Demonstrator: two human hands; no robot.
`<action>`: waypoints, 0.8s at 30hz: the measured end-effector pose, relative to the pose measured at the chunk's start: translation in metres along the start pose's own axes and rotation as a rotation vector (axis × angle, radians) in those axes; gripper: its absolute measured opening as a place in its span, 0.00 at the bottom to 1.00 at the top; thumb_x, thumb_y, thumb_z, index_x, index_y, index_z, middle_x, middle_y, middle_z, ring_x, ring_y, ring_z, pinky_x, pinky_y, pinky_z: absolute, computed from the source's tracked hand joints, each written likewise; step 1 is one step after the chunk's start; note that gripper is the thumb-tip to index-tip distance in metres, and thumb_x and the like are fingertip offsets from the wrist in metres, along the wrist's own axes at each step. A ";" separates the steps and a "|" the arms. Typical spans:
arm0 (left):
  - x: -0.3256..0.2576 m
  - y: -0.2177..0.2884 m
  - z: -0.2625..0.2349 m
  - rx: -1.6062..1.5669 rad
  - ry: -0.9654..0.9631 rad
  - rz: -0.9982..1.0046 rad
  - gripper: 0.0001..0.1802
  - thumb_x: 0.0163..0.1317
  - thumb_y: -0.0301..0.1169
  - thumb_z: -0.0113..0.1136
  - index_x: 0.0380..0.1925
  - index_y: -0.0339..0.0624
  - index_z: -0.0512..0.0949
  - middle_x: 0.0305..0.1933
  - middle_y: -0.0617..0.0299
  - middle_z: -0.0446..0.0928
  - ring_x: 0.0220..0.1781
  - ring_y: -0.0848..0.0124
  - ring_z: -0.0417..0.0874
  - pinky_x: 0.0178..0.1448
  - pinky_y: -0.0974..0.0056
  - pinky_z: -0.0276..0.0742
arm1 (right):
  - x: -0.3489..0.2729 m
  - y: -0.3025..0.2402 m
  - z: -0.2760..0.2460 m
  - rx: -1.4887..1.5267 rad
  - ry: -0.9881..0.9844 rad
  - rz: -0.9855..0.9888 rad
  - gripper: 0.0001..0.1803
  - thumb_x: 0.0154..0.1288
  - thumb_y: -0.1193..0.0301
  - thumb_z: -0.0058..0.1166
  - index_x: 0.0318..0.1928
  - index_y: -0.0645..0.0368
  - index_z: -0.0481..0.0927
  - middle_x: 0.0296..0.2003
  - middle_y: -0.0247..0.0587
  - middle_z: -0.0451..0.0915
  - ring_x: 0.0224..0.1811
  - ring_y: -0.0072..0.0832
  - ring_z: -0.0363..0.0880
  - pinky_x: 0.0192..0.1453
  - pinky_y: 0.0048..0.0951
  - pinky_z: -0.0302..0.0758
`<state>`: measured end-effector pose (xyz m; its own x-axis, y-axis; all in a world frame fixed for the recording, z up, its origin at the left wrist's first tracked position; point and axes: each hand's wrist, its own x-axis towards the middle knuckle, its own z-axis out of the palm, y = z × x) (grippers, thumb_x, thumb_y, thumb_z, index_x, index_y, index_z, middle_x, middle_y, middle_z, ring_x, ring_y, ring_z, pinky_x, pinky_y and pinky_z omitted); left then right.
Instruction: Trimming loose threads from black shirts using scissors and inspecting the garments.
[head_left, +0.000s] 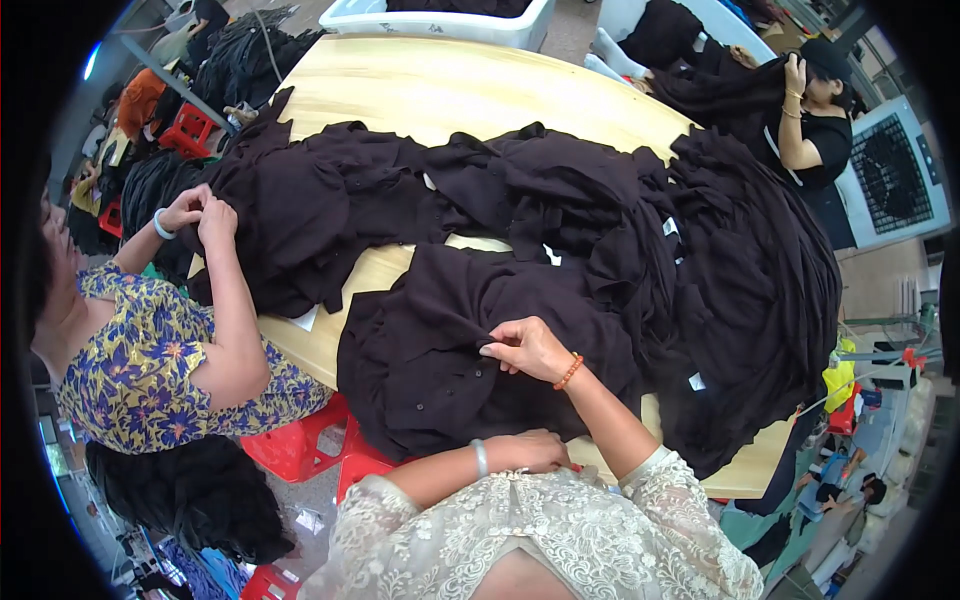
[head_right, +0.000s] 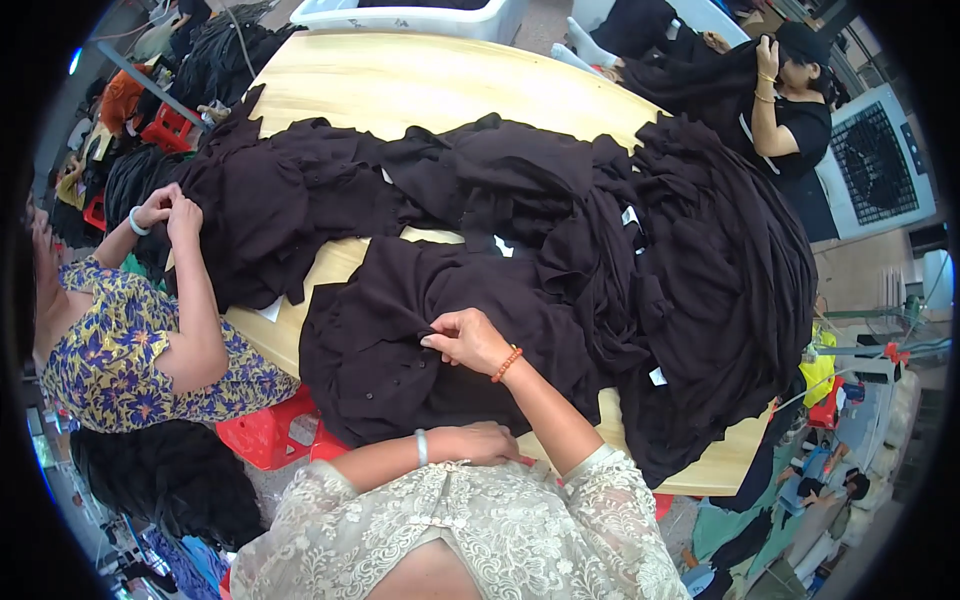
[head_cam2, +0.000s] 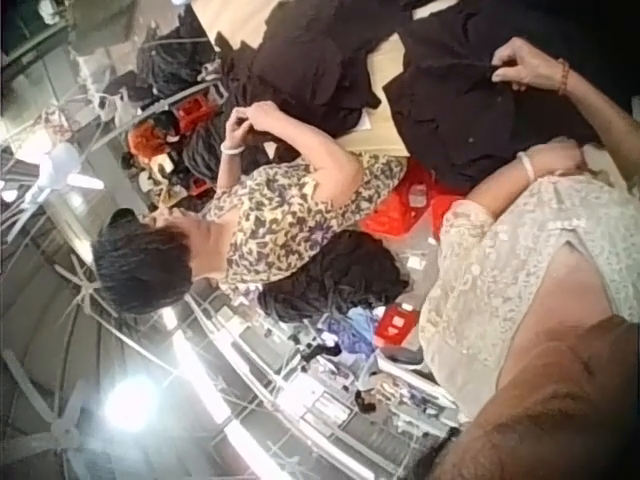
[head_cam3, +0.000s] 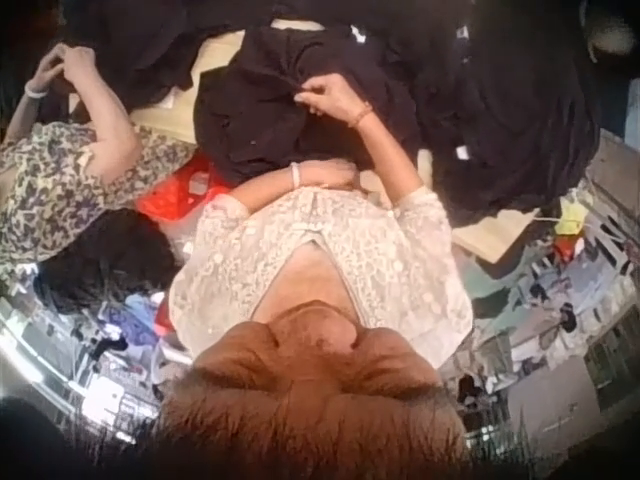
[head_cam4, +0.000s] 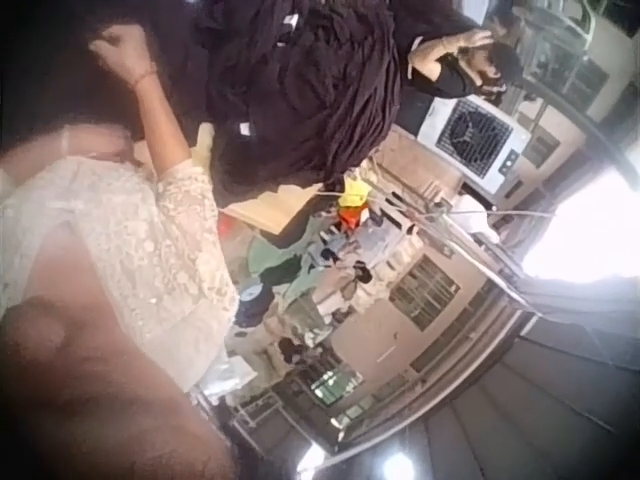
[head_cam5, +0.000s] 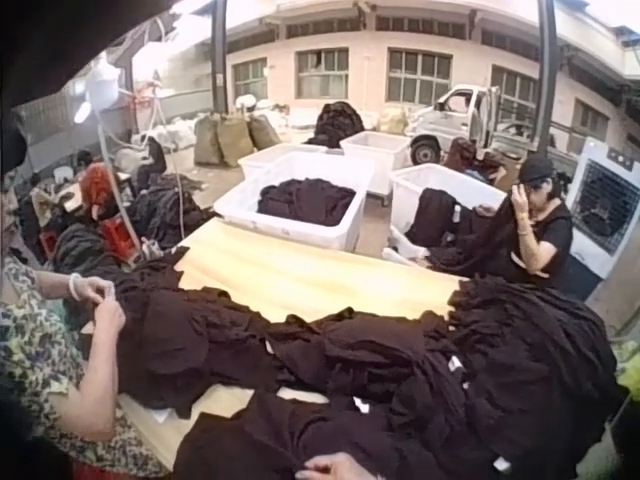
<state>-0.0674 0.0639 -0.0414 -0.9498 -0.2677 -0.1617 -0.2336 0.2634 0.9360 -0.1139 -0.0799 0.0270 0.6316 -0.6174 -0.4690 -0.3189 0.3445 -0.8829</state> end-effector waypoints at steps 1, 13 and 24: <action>0.005 0.010 -0.007 -0.009 0.009 -0.008 0.19 0.59 0.31 0.54 0.52 0.50 0.79 0.46 0.58 0.81 0.51 0.56 0.77 0.51 0.51 0.72 | 0.001 0.003 -0.002 0.001 -0.014 0.004 0.08 0.63 0.71 0.61 0.33 0.65 0.82 0.21 0.31 0.79 0.22 0.13 0.75 0.24 0.18 0.74; -0.047 0.022 -0.009 -0.182 0.219 -0.466 0.23 0.60 0.47 0.59 0.43 0.39 0.81 0.42 0.47 0.81 0.45 0.51 0.81 0.51 0.54 0.74 | -0.006 0.004 -0.003 0.184 0.200 -0.014 0.10 0.61 0.70 0.63 0.37 0.66 0.82 0.26 0.35 0.82 0.24 0.17 0.81 0.26 0.18 0.78; -0.144 -0.013 0.057 0.059 0.623 -0.605 0.11 0.57 0.30 0.64 0.38 0.37 0.83 0.37 0.46 0.82 0.39 0.51 0.84 0.42 0.58 0.79 | -0.001 0.018 0.032 0.109 0.322 -0.353 0.06 0.60 0.76 0.59 0.34 0.68 0.77 0.22 0.40 0.80 0.20 0.21 0.80 0.25 0.26 0.77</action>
<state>0.0608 0.1515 -0.0475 -0.3764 -0.8312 -0.4092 -0.6884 -0.0447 0.7240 -0.0979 -0.0504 0.0118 0.4315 -0.8913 -0.1392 -0.0382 0.1362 -0.9900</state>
